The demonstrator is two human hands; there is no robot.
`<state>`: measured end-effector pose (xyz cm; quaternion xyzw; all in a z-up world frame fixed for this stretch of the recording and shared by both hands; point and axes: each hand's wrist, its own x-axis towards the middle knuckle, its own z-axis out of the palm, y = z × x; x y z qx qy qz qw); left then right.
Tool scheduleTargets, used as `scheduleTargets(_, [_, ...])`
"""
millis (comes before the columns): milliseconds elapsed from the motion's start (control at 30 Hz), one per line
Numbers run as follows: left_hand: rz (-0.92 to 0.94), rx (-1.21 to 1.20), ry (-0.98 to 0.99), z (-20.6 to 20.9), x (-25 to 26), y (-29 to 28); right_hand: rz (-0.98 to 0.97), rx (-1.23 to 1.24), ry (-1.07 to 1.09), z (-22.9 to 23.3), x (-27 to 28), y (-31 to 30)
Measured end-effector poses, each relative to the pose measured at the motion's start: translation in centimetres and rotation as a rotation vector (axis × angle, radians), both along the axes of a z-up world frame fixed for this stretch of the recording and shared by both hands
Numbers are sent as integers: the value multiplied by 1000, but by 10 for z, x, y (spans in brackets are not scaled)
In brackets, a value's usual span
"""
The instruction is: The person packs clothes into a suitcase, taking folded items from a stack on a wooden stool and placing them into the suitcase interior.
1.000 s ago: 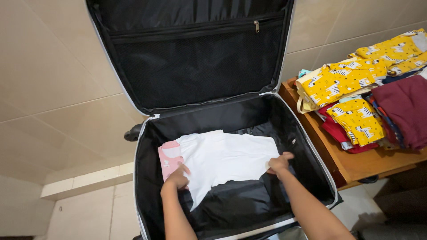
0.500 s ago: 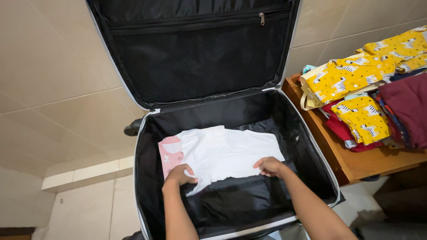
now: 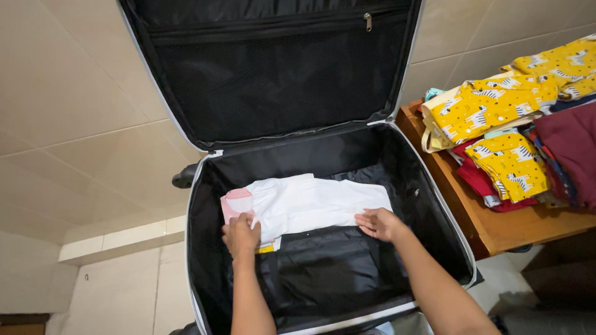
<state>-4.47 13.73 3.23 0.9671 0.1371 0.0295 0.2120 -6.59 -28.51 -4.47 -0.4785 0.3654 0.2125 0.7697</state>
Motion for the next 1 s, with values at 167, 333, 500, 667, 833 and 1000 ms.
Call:
scheduleTargets(167, [-167, -104, -55, -3, -3, -2, 276, -643, -40, -10, -1, 10])
scheduleTargets(333, [-223, -72, 24, -14, 3, -3, 386, -1307, 17, -36, -3, 0])
scheduleTargets(500, [-193, -84, 4, -29, 9, -1, 438, -1330, -17, -37, -10, -13])
scheduleTargets(667, [-126, 15, -76, -26, 7, 4, 425, -1155, -13, -6, -14, -11])
scheduleTargets(833, [-72, 23, -61, -19, 6, 13, 486, -1363, -154, -5, -14, -28])
scheduleTargets(1000, [-82, 52, -79, -30, -2, 17, 575, -1390, -59, -11, -17, -36])
